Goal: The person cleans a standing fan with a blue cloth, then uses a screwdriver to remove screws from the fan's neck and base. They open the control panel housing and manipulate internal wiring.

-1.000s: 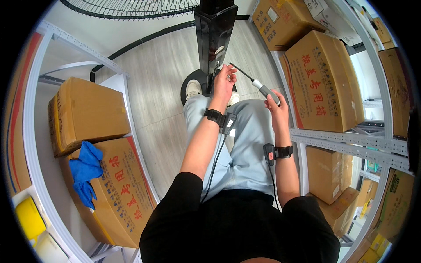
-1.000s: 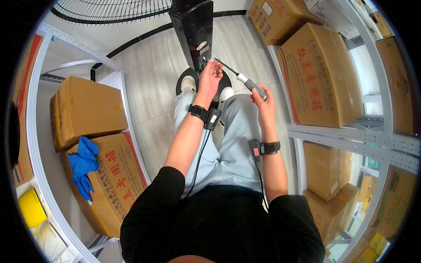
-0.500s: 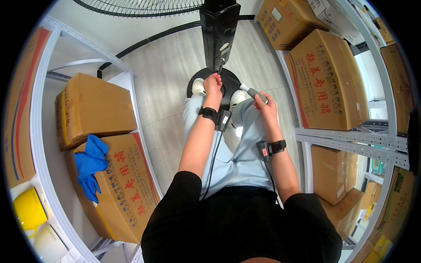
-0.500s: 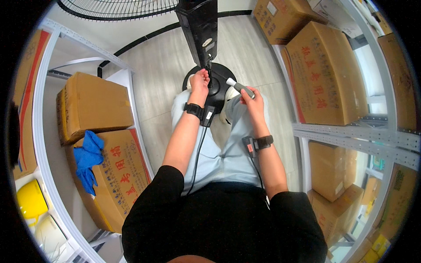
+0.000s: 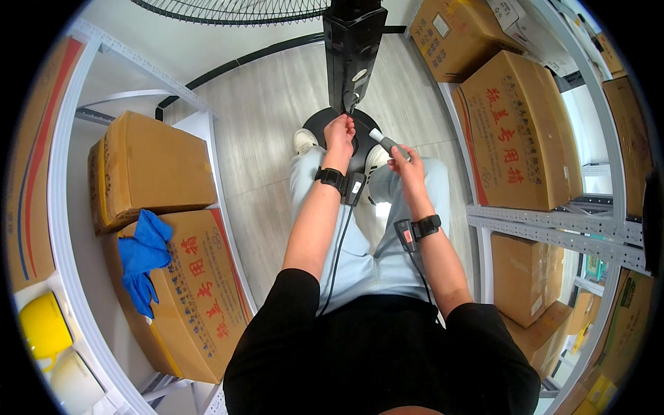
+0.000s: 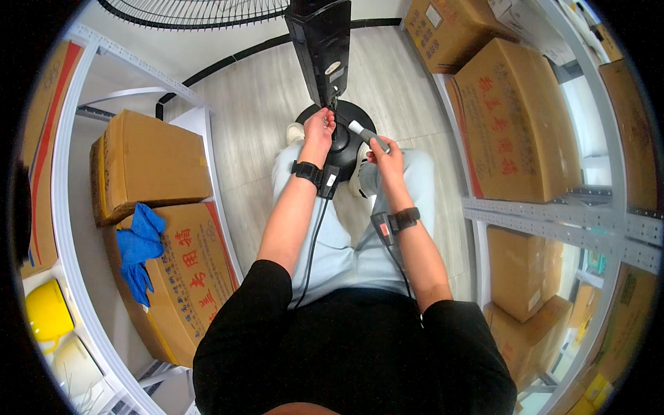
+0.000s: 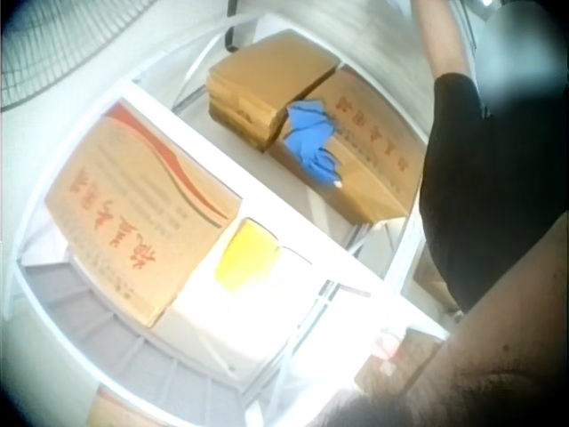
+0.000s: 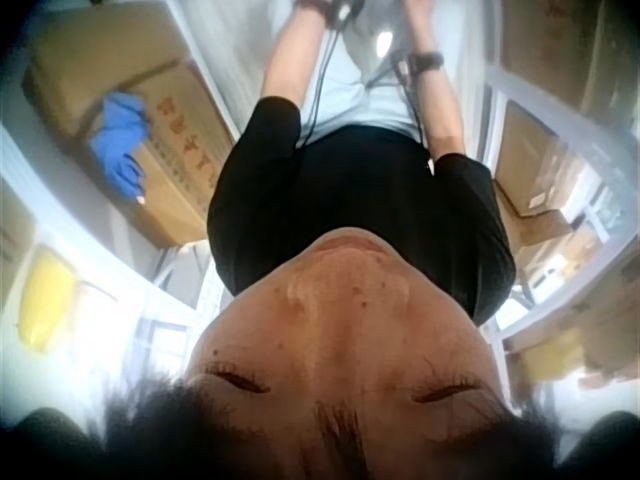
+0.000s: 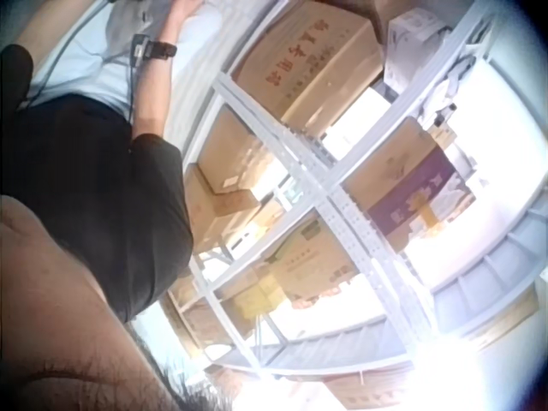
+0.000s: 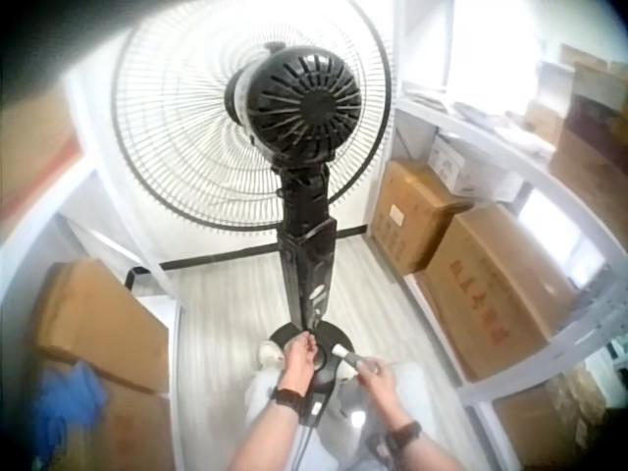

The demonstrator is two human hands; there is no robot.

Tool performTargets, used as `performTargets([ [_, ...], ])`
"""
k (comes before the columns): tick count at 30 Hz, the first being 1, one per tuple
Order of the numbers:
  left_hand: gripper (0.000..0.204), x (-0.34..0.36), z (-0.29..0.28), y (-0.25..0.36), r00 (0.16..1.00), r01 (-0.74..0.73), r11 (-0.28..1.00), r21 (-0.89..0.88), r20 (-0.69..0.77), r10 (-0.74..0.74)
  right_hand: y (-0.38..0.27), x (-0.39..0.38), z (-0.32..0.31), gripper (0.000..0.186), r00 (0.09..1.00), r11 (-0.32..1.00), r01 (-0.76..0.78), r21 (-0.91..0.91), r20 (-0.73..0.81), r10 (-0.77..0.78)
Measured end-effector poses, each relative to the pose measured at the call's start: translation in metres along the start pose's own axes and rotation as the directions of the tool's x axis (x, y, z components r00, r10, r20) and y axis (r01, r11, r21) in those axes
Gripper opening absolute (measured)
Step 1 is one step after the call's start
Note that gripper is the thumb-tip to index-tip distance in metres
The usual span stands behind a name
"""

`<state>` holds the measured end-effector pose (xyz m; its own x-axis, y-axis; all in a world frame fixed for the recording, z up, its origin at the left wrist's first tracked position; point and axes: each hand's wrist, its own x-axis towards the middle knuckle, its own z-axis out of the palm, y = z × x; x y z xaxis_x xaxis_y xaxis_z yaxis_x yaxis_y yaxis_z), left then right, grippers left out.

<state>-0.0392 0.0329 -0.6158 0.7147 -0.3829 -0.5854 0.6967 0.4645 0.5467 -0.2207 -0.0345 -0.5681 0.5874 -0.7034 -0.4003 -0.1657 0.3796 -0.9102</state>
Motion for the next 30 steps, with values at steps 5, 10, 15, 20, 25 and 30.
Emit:
performTargets([
  [5,0.01,0.002,-0.003,-0.007,1.0,-0.002,0.999,0.049,-0.016,0.003,0.01,0.004,0.009,0.041,0.998,0.995,-0.065,0.079,0.025,0.063],
  [10,0.009,0.002,-0.006,-0.011,0.999,0.002,0.997,0.075,0.033,-0.004,0.024,0.012,0.003,0.037,0.984,0.989,-0.119,0.087,0.142,0.106],
  [15,0.012,0.003,-0.009,-0.007,0.997,0.032,0.996,0.082,0.066,-0.038,0.022,0.012,-0.001,0.039,0.934,0.961,-0.276,0.021,0.241,0.263],
  [20,0.014,0.005,-0.01,-0.004,0.996,0.045,0.996,0.082,0.079,-0.051,0.023,0.011,0.001,0.038,0.939,0.969,-0.247,0.021,0.252,0.234],
  [25,0.015,0.005,-0.011,-0.003,0.993,0.045,0.996,0.073,0.103,-0.052,0.02,0.011,0.0,0.037,0.941,0.971,-0.236,0.04,0.258,0.218],
  [30,0.016,0.002,-0.007,-0.004,0.991,0.079,0.994,0.073,0.101,-0.086,0.028,0.01,0.004,0.03,0.983,0.989,0.089,-0.115,0.17,-0.068],
])
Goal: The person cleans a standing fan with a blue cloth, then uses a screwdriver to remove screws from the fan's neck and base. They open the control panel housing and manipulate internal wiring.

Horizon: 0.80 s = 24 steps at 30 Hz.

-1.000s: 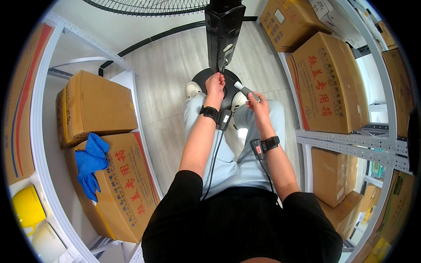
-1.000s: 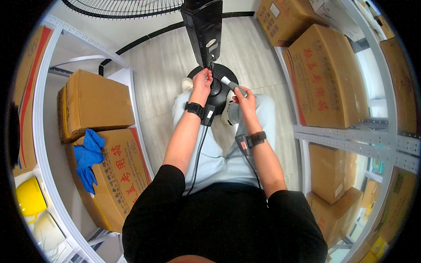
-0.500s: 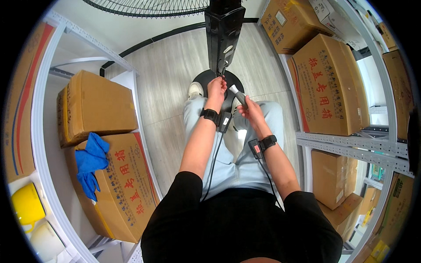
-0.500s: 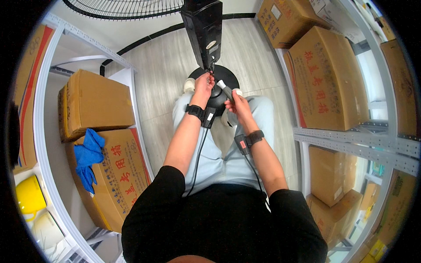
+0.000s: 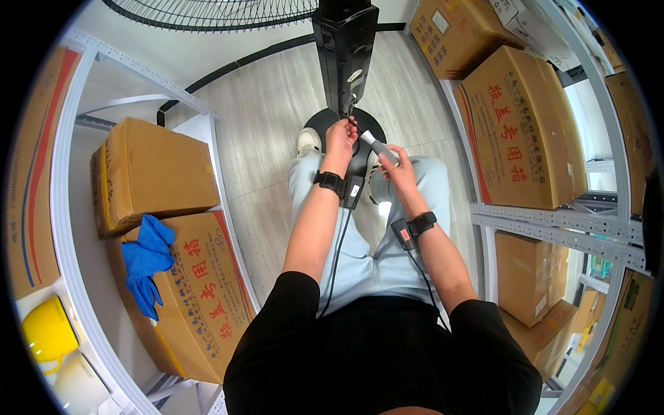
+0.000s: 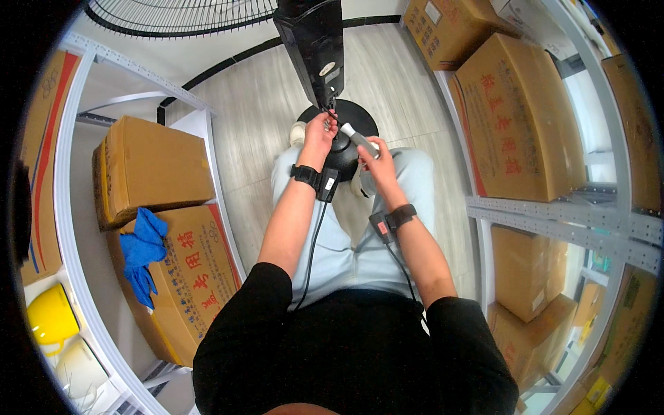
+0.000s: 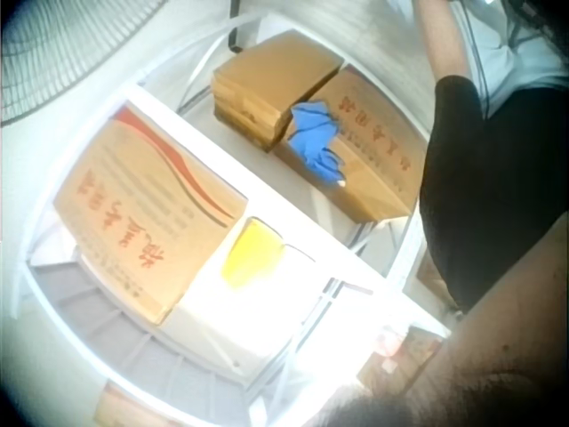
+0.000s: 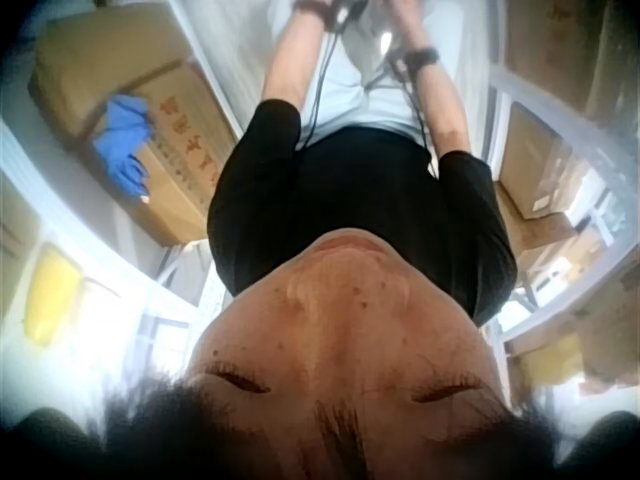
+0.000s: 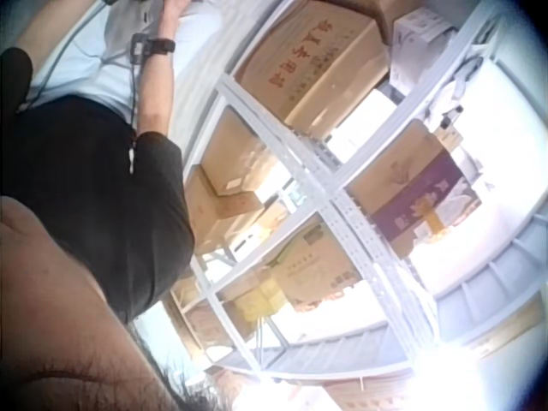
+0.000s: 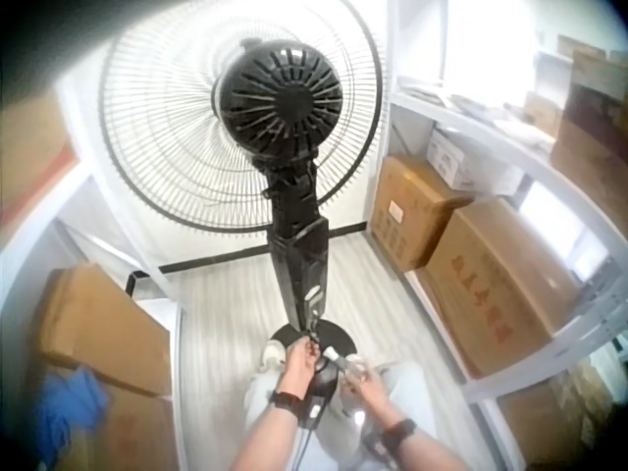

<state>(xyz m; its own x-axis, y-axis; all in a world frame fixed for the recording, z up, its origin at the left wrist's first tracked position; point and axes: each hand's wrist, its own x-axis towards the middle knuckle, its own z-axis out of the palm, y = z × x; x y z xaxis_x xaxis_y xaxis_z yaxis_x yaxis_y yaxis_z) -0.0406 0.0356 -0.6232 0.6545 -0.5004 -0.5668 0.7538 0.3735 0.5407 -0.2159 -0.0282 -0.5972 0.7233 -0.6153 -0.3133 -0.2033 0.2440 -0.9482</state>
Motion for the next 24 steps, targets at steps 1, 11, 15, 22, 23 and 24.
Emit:
performTargets([
  [1,0.016,-0.001,0.003,0.0,1.0,0.013,1.0,0.008,-0.001,-0.013,0.003,-0.001,0.003,0.031,0.989,0.984,0.129,-0.125,-0.052,-0.136],
  [11,0.018,-0.009,0.004,0.002,1.0,0.001,0.989,0.146,-0.026,0.003,0.0,0.002,0.004,0.033,0.997,0.981,-0.027,0.192,-0.059,0.039],
  [15,0.018,-0.012,0.005,0.003,0.998,-0.007,0.979,0.202,-0.053,0.019,-0.009,0.0,0.002,0.033,0.978,0.934,-0.2,0.295,0.003,0.208],
  [22,0.015,-0.012,0.008,0.005,1.0,0.021,0.989,0.148,0.004,-0.022,0.0,0.008,-0.012,0.026,0.969,0.938,-0.249,0.241,0.061,0.241],
  [23,0.014,-0.012,0.008,0.004,1.0,0.023,0.983,0.181,-0.014,-0.021,0.002,0.007,-0.009,0.025,0.991,0.973,-0.131,0.192,0.027,0.128],
  [24,0.013,-0.013,0.008,0.004,0.999,0.026,0.977,0.214,-0.031,-0.02,0.005,0.003,-0.005,0.025,1.0,0.99,-0.012,0.139,-0.002,0.012],
])
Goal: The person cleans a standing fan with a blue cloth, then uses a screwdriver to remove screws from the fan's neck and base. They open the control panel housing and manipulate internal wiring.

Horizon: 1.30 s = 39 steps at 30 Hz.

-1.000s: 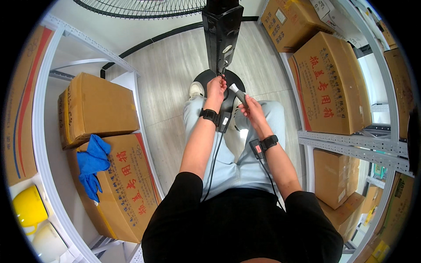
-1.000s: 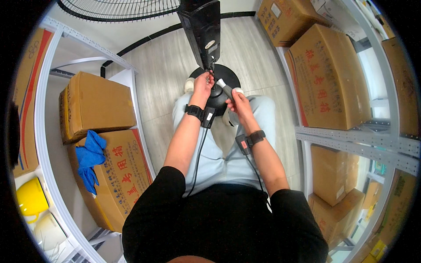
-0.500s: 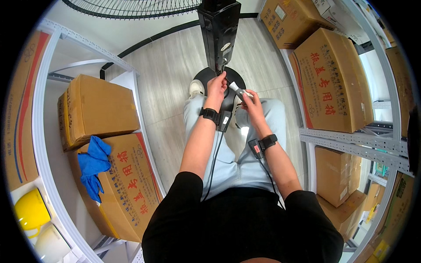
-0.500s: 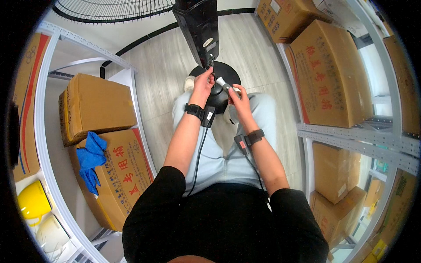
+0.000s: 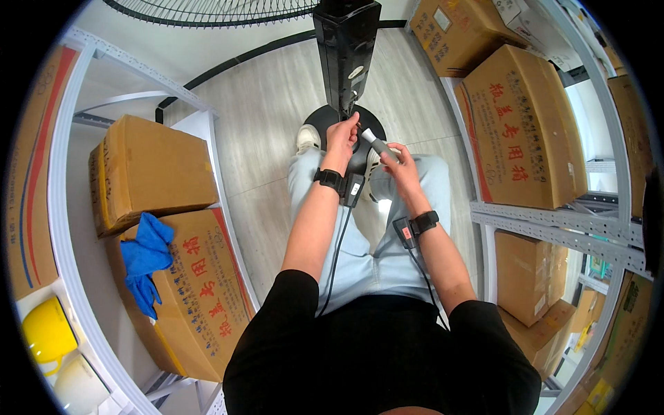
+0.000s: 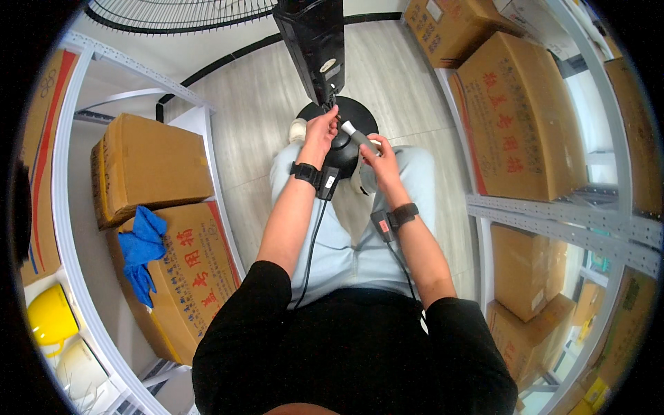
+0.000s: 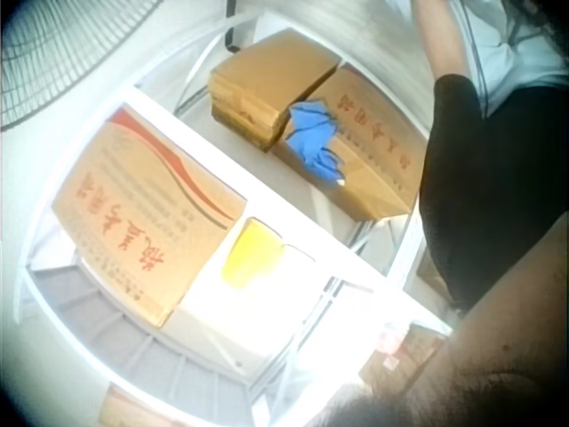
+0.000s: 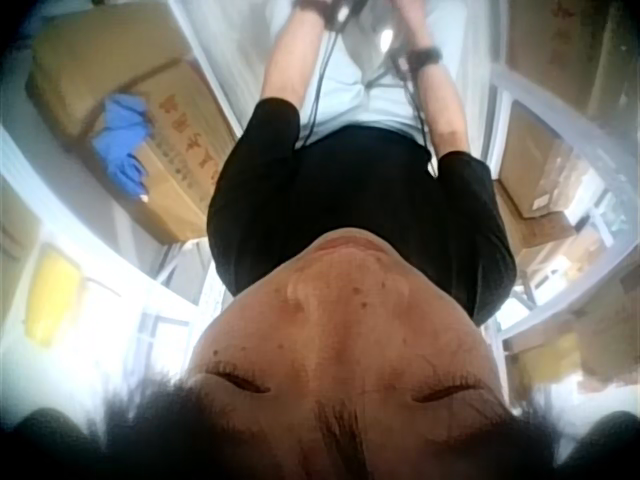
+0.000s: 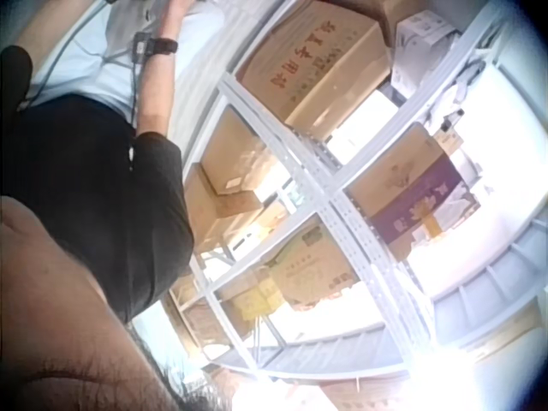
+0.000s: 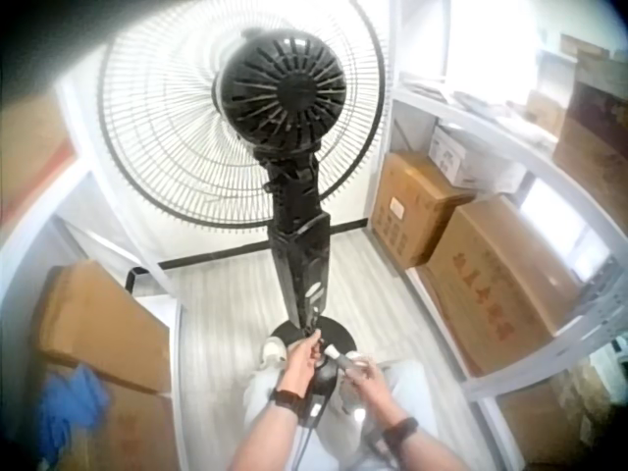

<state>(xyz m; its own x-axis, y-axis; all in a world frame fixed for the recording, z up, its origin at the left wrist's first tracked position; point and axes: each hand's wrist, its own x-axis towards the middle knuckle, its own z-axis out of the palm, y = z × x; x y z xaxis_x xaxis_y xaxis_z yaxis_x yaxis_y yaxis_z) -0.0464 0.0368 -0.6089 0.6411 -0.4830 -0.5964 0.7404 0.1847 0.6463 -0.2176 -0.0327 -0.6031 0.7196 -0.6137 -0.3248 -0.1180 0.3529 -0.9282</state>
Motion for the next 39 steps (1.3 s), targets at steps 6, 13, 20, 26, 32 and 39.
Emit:
performTargets([
  [6,0.014,0.007,-0.01,-0.003,0.998,-0.031,1.0,0.002,0.06,0.031,-0.014,-0.005,0.01,0.03,0.988,0.979,-0.131,0.156,-0.063,0.142],
  [13,0.018,-0.001,0.001,0.001,0.999,0.02,0.997,-0.068,0.034,-0.018,-0.013,0.001,-0.01,0.031,0.957,0.912,-0.291,0.29,0.103,0.273],
  [20,0.015,0.004,-0.007,-0.004,1.0,-0.002,0.999,0.041,0.029,0.001,-0.021,-0.008,0.005,0.031,0.983,0.946,-0.182,0.267,0.048,0.176],
  [26,0.015,0.005,-0.005,-0.004,0.994,0.026,0.999,-0.046,0.108,-0.021,-0.01,0.004,-0.012,0.03,0.921,0.867,-0.387,0.314,0.177,0.347],
  [32,0.014,0.006,-0.008,-0.008,0.997,-0.023,0.999,0.036,0.074,0.02,-0.011,-0.005,-0.001,0.03,0.985,0.973,-0.166,0.16,0.072,0.156],
  [39,0.014,-0.002,0.002,-0.005,0.996,-0.003,0.996,-0.092,0.084,0.011,-0.011,0.003,-0.012,0.029,0.938,0.884,-0.344,0.317,0.169,0.304],
])
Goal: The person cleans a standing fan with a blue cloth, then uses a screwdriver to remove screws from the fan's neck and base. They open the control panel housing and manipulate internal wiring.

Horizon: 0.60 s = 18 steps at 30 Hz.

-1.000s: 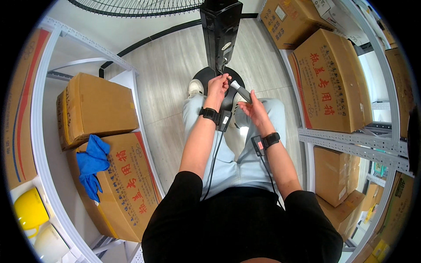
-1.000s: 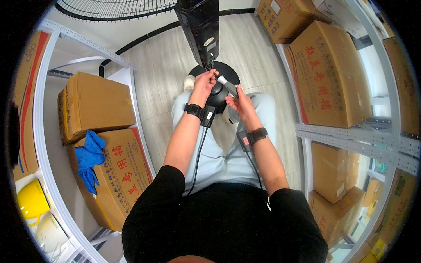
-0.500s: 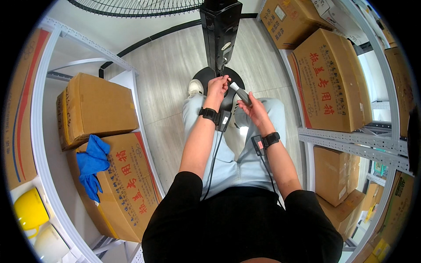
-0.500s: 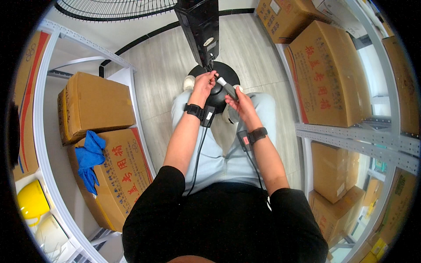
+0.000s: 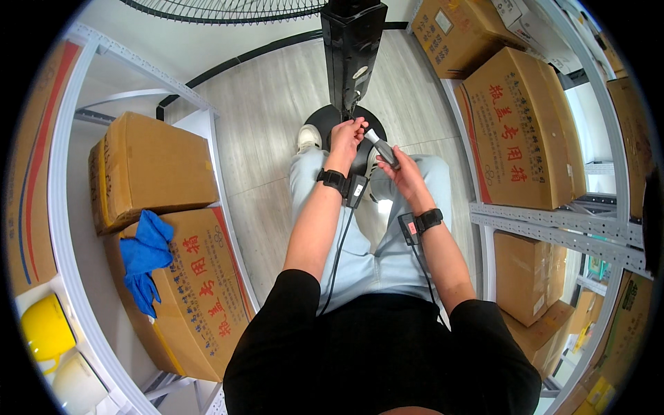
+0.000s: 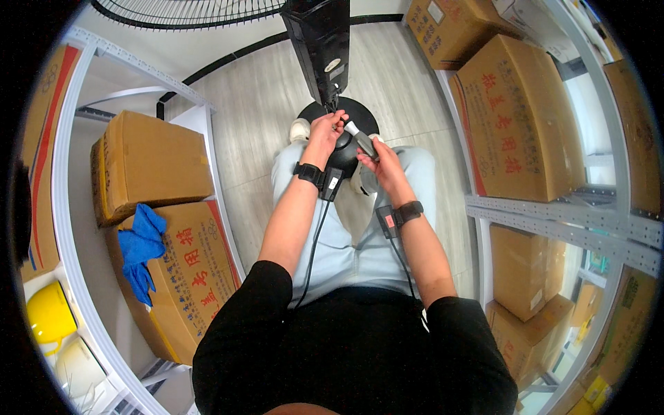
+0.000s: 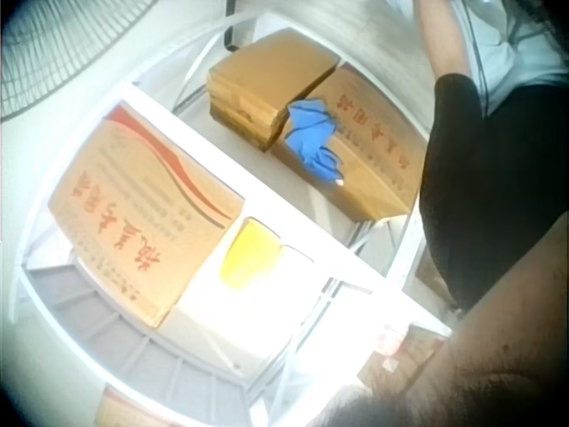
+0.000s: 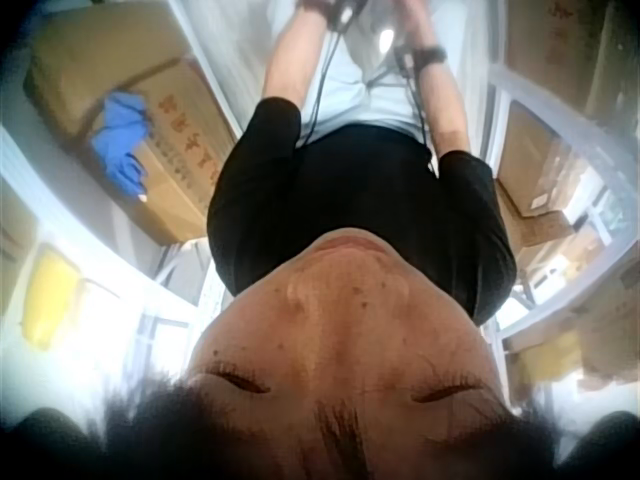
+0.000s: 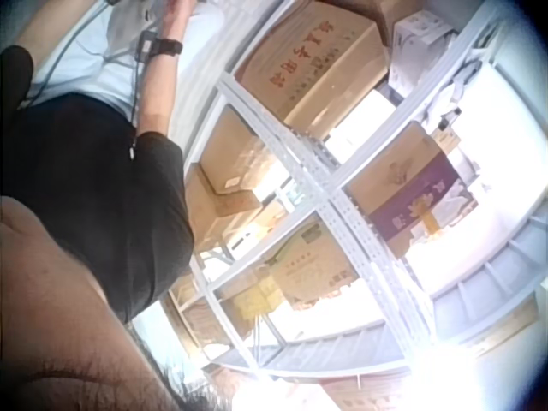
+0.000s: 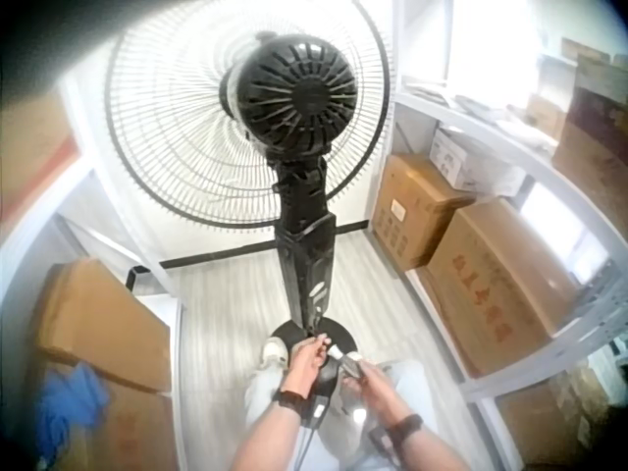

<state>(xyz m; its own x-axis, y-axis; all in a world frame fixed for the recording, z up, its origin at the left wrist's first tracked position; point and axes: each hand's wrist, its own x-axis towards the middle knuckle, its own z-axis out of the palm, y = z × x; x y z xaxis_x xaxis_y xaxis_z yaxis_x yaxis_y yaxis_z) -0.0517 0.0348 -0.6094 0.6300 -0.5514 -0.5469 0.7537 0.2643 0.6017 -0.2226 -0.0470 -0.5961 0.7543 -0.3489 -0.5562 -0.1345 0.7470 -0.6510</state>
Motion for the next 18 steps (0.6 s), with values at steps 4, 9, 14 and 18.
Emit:
performTargets([
  [4,0.012,-0.001,-0.005,0.003,1.0,0.017,0.993,0.12,-0.024,-0.014,0.004,0.0,0.001,0.03,0.997,0.995,0.081,-0.054,0.001,-0.081],
  [9,0.015,0.002,-0.011,0.0,0.999,-0.026,0.992,0.124,-0.015,0.028,0.004,-0.004,0.009,0.031,0.992,0.991,0.13,-0.029,-0.002,-0.13],
  [14,0.015,-0.002,0.001,0.001,1.0,0.011,1.0,-0.01,0.011,-0.011,0.001,0.001,-0.002,0.032,1.0,0.996,0.008,0.087,0.023,-0.01],
  [18,0.014,0.001,-0.005,-0.001,0.999,0.004,0.991,0.131,-0.034,0.001,0.002,0.0,0.0,0.032,0.998,0.997,0.056,0.044,0.022,-0.057],
])
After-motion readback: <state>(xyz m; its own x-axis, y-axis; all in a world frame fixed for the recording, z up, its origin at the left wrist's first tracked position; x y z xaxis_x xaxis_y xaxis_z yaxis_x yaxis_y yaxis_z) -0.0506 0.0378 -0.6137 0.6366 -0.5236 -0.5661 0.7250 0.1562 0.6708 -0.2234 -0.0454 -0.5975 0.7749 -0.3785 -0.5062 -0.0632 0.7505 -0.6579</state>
